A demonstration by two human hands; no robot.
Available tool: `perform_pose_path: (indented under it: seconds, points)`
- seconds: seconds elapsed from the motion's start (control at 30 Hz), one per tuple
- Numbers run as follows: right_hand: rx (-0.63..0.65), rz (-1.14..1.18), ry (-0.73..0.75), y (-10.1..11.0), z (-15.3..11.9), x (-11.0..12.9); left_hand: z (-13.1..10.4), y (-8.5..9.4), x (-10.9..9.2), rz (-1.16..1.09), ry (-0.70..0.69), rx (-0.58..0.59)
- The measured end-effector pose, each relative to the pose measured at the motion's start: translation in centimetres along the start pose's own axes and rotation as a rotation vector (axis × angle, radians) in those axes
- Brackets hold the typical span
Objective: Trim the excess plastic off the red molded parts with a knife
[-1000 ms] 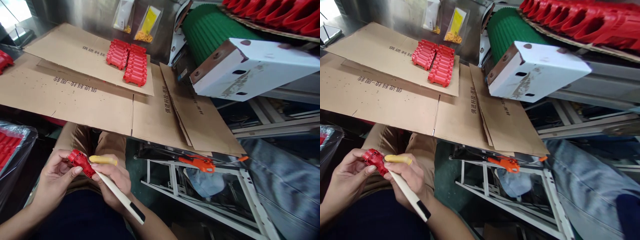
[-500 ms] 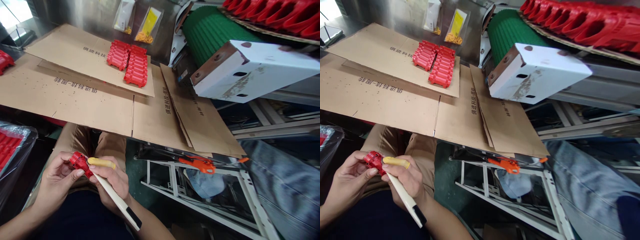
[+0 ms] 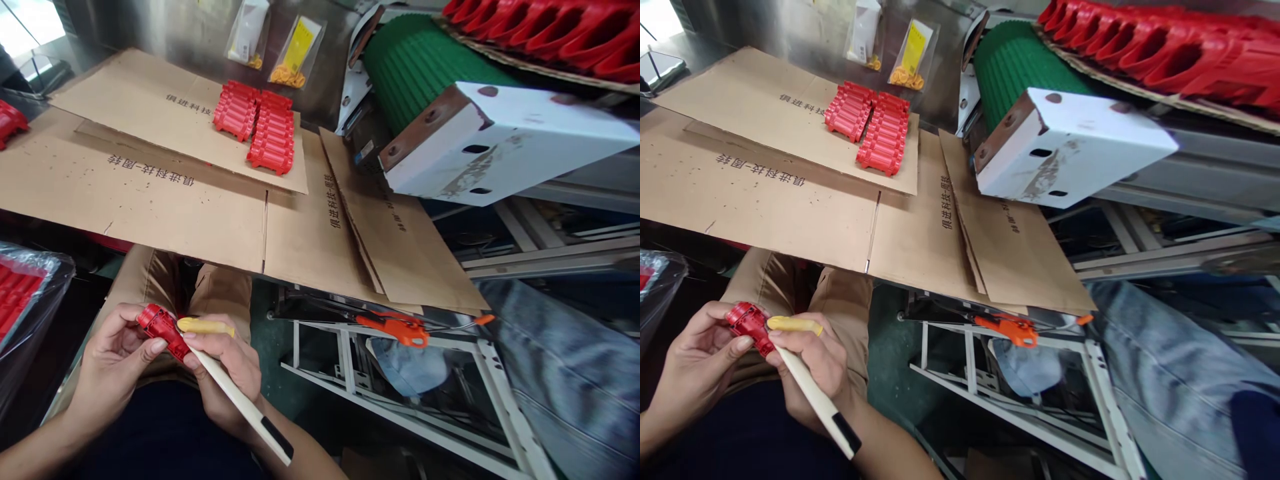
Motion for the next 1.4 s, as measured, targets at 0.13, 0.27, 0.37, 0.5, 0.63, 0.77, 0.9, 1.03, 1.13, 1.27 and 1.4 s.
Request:
perform_pose_path:
  seconds: [0.13,0.27,0.37,0.5,0.63,0.77,0.9,1.03,1.13,1.27,1.4]
  points:
    - [0.011,0.021,-0.019,0.1,0.1,-0.1,0.1,0.0,0.2,-0.033,0.031,0.015]
    - [0.037,0.017,-0.012,0.2,0.1,-0.1,0.0,0.0,0.2,-0.023,0.012,0.011]
    - [0.086,0.011,-0.053,0.2,0.0,-0.3,0.0,0.1,0.1,-0.001,0.002,-0.005]
    - [0.095,0.186,-0.255,0.3,0.0,-1.2,0.1,0.0,0.3,-0.058,0.102,-0.019]
    - [-0.182,0.512,-0.470,1.7,0.6,-2.6,0.2,-0.6,0.0,-0.273,0.298,0.023]
    - [-0.210,0.377,-0.532,3.1,1.5,-3.1,0.0,-0.9,-0.4,-0.341,0.549,0.018]
    - [0.124,0.291,-0.760,2.2,1.5,-3.4,-0.3,-0.8,-0.5,-0.346,0.742,0.053]
    - [0.222,0.482,-0.978,0.8,0.3,-3.6,-0.4,-0.8,-1.0,-0.392,0.668,0.090]
    - [0.217,0.290,-0.801,0.7,0.0,-3.0,-0.2,-0.7,-1.3,-0.283,0.473,0.001]
    - [0.203,-0.163,-0.185,1.7,0.6,-0.8,0.1,-0.5,-1.1,-0.245,0.348,-0.132]
    - [0.180,-0.104,0.024,2.3,0.7,0.1,0.3,-0.3,-0.7,-0.296,0.349,-0.084]
Point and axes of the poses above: each hand's wrist, its own z-axis towards the middle knuckle, its own y-axis out of the back of the hand, x = y × z, the point moved 3 cm from there along z, towards the middle knuckle, and after that the axes turned 6 degrees about y, right-handed, at the moved point
